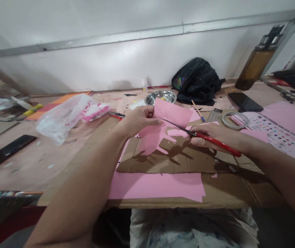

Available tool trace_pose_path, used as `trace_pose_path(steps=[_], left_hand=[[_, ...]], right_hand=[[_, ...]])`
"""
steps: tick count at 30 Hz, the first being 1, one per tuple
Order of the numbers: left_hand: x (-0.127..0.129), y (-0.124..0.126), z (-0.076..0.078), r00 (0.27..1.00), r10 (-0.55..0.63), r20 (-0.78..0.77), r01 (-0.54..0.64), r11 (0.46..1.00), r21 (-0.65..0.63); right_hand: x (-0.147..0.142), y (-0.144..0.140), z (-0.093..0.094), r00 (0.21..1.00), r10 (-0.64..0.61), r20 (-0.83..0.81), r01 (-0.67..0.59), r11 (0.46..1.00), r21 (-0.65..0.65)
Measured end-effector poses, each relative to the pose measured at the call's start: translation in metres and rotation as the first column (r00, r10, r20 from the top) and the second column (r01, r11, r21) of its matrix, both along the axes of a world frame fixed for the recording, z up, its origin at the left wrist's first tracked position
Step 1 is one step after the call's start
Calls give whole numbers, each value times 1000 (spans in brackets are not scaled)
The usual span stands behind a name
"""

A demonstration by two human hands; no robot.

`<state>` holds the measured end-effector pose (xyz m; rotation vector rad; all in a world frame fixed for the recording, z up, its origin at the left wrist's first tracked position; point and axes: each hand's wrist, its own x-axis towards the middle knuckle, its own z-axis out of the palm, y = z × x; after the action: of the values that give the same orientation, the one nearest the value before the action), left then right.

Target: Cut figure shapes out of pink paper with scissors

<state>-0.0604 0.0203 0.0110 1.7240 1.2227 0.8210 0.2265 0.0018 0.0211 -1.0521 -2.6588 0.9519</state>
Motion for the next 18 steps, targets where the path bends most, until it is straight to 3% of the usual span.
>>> trace_pose_path(steps=[18], left_hand=[[-1, 1, 1, 998, -35, 53, 37, 999, -40]], right_hand=[[-2, -4, 4, 999, -6, -45, 4, 998, -59]])
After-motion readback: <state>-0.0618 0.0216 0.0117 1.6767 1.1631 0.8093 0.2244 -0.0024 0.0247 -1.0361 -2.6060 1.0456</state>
